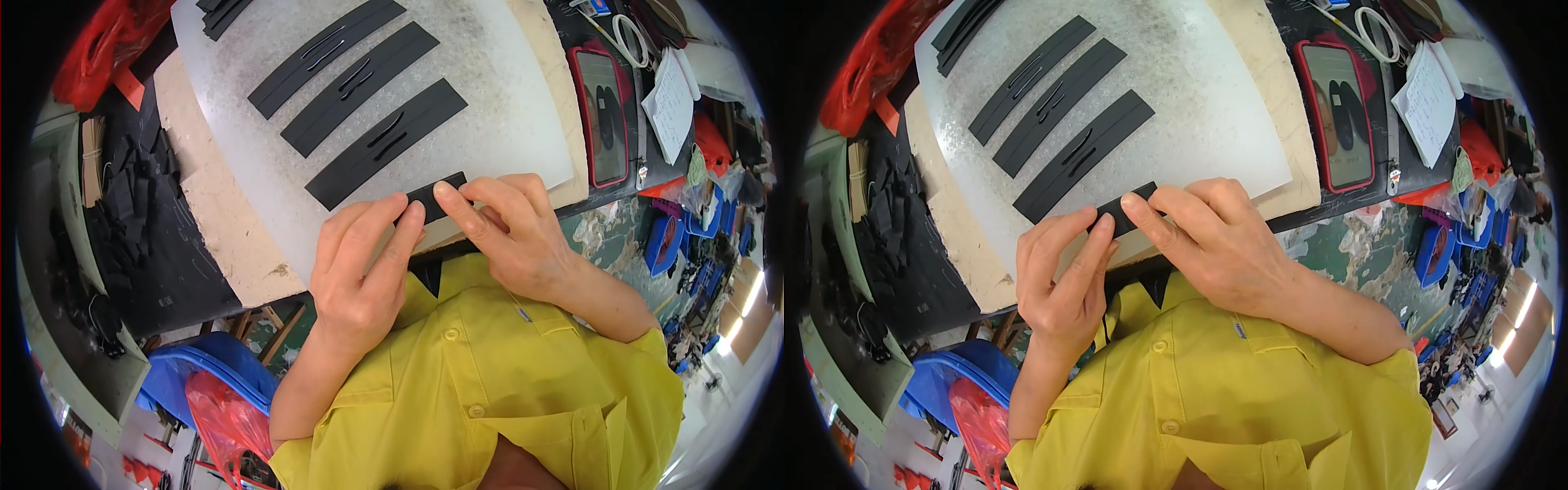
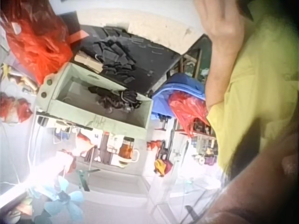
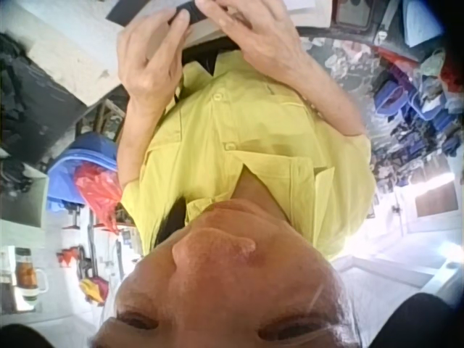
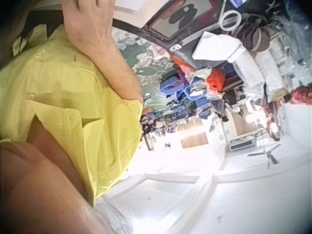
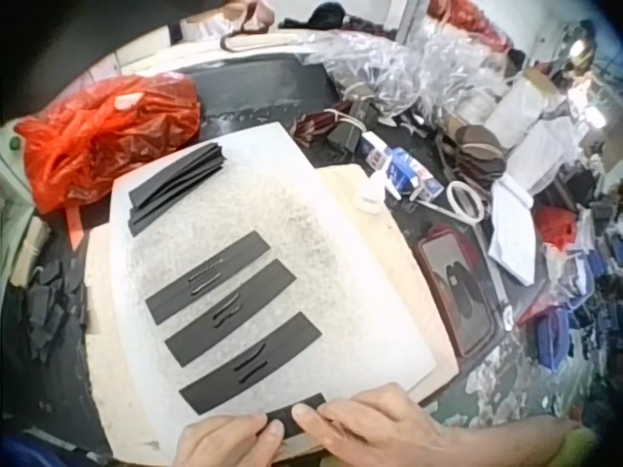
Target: The person applies glue to black rectangular strips and folds them in half, repeating the process for multiple pieces. The person places the folded pieces into a pile on the table.
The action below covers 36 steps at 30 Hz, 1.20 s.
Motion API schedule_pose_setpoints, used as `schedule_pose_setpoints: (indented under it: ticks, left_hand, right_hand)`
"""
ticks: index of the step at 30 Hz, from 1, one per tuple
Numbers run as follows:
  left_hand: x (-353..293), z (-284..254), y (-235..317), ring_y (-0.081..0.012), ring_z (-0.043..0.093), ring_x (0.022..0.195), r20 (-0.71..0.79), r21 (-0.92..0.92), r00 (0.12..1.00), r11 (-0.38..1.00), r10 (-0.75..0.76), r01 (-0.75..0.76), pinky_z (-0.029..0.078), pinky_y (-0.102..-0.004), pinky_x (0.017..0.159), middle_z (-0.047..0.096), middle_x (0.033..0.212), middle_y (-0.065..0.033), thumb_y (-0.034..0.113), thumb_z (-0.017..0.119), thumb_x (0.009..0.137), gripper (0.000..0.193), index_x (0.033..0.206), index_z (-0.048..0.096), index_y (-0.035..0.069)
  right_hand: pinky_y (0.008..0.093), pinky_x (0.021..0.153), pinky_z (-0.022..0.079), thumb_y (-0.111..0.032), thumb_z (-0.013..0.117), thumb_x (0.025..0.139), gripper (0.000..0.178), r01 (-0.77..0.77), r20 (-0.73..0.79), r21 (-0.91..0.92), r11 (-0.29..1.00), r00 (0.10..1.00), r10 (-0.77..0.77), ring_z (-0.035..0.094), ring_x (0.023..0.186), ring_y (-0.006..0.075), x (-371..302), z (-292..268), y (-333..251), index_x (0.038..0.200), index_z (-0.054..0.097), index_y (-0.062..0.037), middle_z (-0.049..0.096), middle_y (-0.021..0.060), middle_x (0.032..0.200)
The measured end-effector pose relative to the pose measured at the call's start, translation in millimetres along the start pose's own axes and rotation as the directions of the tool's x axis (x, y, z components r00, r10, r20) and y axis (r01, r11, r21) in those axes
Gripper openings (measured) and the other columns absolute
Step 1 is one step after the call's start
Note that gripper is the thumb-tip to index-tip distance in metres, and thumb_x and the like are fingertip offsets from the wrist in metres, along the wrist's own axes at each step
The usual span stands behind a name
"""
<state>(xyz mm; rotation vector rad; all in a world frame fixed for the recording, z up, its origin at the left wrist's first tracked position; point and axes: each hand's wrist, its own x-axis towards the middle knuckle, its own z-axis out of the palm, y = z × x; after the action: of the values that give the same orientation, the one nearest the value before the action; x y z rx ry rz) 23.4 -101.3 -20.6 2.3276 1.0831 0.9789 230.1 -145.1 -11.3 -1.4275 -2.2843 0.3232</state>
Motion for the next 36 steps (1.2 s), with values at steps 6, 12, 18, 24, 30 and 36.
schedule_pose_setpoints:
  ticks: [6, 12, 18, 24, 30, 36]
  left_hand:
    - [-2, -4, -2, -0.0307, 0.064, 0.099, 0.129, 0.118, 0.985, 0.985, 0.111, -0.127, 0.054, -0.0375, 0.079, 0.068, 0.114, -0.0137, 0.008, 0.079, 0.081, 0.031, 0.109, 0.075, -0.003]
    - [-2, -12, 12, -0.0321, 0.062, 0.107, 0.284, 0.254, 0.952, 0.949, 0.112, -0.188, 0.053, -0.0391, 0.082, 0.064, 0.121, -0.0157, 0.024, 0.073, 0.090, 0.035, 0.110, 0.073, -0.005]
    - [14, -38, -6, -0.0287, 0.061, 0.095, 0.104, 0.130, 0.993, 0.991, -0.053, 0.040, 0.048, -0.0381, 0.077, 0.064, 0.109, -0.0117, 0.020, 0.080, 0.082, 0.029, 0.105, 0.075, 0.003]
    - [14, -27, -22, -0.0255, 0.055, 0.081, -0.084, 0.235, 0.976, 0.948, -0.202, 0.216, 0.046, -0.0351, 0.069, 0.065, 0.099, -0.0099, 0.003, 0.083, 0.077, 0.032, 0.107, 0.074, 0.003]
    - [22, -27, -20, -0.0232, 0.057, 0.079, -0.084, 0.136, 0.967, 0.959, -0.239, 0.249, 0.046, -0.0333, 0.069, 0.064, 0.092, -0.0093, 0.001, 0.080, 0.079, 0.025, 0.101, 0.070, 0.002]
    - [32, -14, -9, -0.0248, 0.056, 0.069, -0.136, -0.063, 0.937, 0.946, -0.323, 0.317, 0.046, -0.0345, 0.061, 0.064, 0.084, -0.0101, -0.006, 0.079, 0.074, 0.023, 0.092, 0.066, 0.002]
  right_hand:
    - [0.0321, 0.079, 0.043, -0.010, 0.064, 0.081, 0.047, 0.043, -0.026, -0.174, 0.984, 0.999, -0.048, 0.051, 0.093, 0.0204, 3, 2, -3, 0.127, 0.066, -0.0010, 0.057, 0.0039, 0.115]
    - [0.0334, 0.076, 0.042, -0.013, 0.064, 0.082, 0.036, 0.086, -0.008, -0.402, 0.912, 0.995, -0.098, 0.056, 0.089, 0.0192, 11, 0, -17, 0.114, 0.070, 0.0028, 0.062, 0.0077, 0.110]
    - [0.0369, 0.081, 0.045, -0.005, 0.068, 0.076, 0.032, 0.028, 0.081, 0.020, 0.999, 0.996, -0.029, 0.062, 0.098, 0.0234, 66, -46, 25, 0.107, 0.071, -0.0032, 0.067, 0.0074, 0.110]
    - [0.0395, 0.083, 0.046, -0.001, 0.072, 0.076, 0.031, 0.045, -0.149, -0.082, 0.996, 0.987, -0.057, 0.060, 0.094, 0.0263, 74, -11, 43, 0.107, 0.071, -0.0055, 0.066, 0.0044, 0.100]
    - [0.0383, 0.080, 0.047, -0.003, 0.072, 0.080, 0.022, -0.090, -0.106, 0.152, 0.984, 0.989, 0.107, 0.058, 0.088, 0.0293, 74, -17, 43, 0.102, 0.069, -0.0073, 0.060, 0.0059, 0.091]
    - [0.0339, 0.065, 0.048, 0.003, 0.073, 0.080, 0.025, -0.088, -0.063, 0.023, 0.996, 0.994, 0.089, 0.059, 0.078, 0.0257, 77, -26, 27, 0.104, 0.072, -0.0041, 0.061, 0.0079, 0.084]
